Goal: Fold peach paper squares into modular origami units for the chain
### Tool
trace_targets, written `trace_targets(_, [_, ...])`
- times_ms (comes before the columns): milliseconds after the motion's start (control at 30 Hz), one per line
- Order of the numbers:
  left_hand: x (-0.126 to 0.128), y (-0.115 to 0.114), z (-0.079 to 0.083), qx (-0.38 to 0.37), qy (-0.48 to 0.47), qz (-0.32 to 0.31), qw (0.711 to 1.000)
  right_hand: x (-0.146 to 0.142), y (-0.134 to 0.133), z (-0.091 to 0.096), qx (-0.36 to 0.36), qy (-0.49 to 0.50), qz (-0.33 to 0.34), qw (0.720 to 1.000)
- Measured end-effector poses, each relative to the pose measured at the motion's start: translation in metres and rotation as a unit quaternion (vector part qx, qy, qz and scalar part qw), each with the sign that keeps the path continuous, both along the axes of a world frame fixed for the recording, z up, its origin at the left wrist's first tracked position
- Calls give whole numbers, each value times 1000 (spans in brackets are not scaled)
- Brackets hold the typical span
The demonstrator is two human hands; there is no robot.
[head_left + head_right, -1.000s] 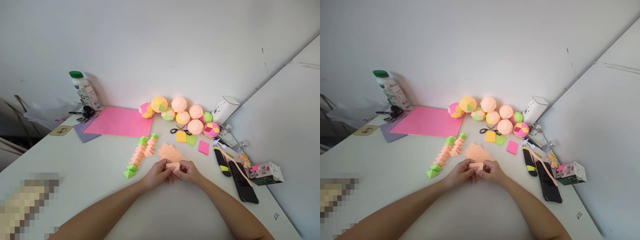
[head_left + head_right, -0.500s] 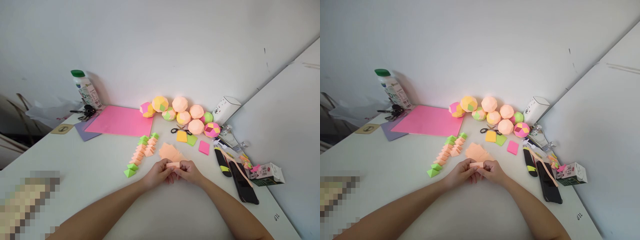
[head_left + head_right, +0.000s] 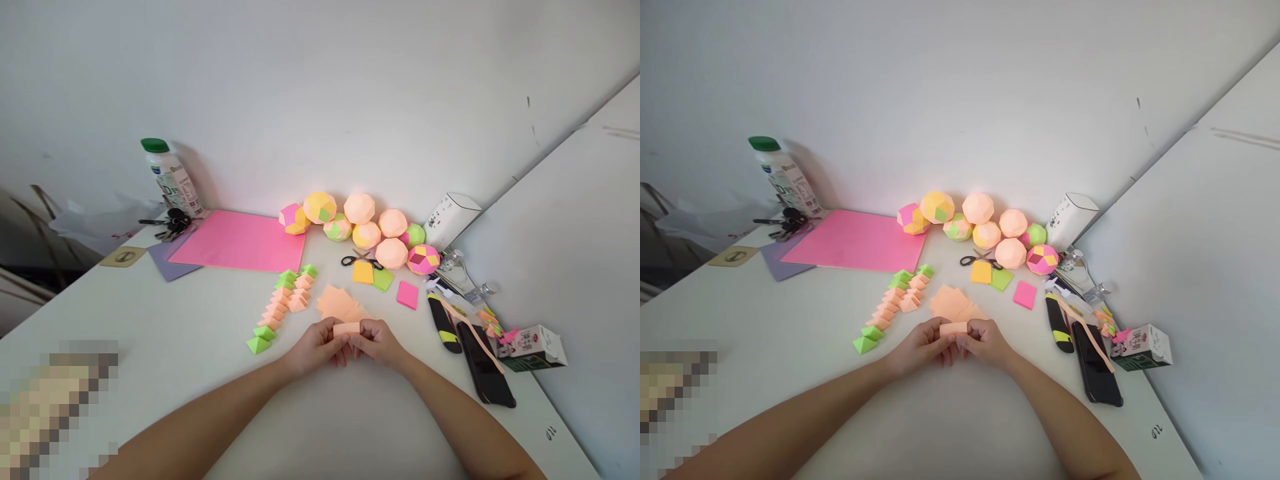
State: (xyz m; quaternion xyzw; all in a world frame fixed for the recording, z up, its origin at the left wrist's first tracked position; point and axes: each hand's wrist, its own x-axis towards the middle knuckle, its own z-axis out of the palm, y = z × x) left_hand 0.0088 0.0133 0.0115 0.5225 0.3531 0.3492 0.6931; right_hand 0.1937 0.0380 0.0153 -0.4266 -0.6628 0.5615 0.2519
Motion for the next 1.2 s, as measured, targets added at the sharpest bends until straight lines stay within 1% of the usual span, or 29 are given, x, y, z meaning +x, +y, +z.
trace_targets(233, [0, 1, -4, 5, 8, 6, 1000, 0, 0, -1, 0, 8, 3, 1000])
trace_targets(567, [0, 1, -2, -1, 6, 8, 1000, -1, 1, 2, -4, -2, 0, 1000])
trace_targets(767, [1, 0, -2, -7, 4, 8, 1000, -1, 1, -1, 2, 1, 2, 1000])
trace_targets(933, [1, 1, -5, -9, -2, 21, 1000, 0, 2, -4, 0, -8, 1, 1000])
trace_targets(1067, [0, 1, -8, -10, -12, 22, 1000, -1, 2, -2, 2, -16, 1, 1000])
trace_targets(1200, [-1, 1, -8, -2, -2, 24, 1000, -1, 2, -1, 8, -21, -3, 1000])
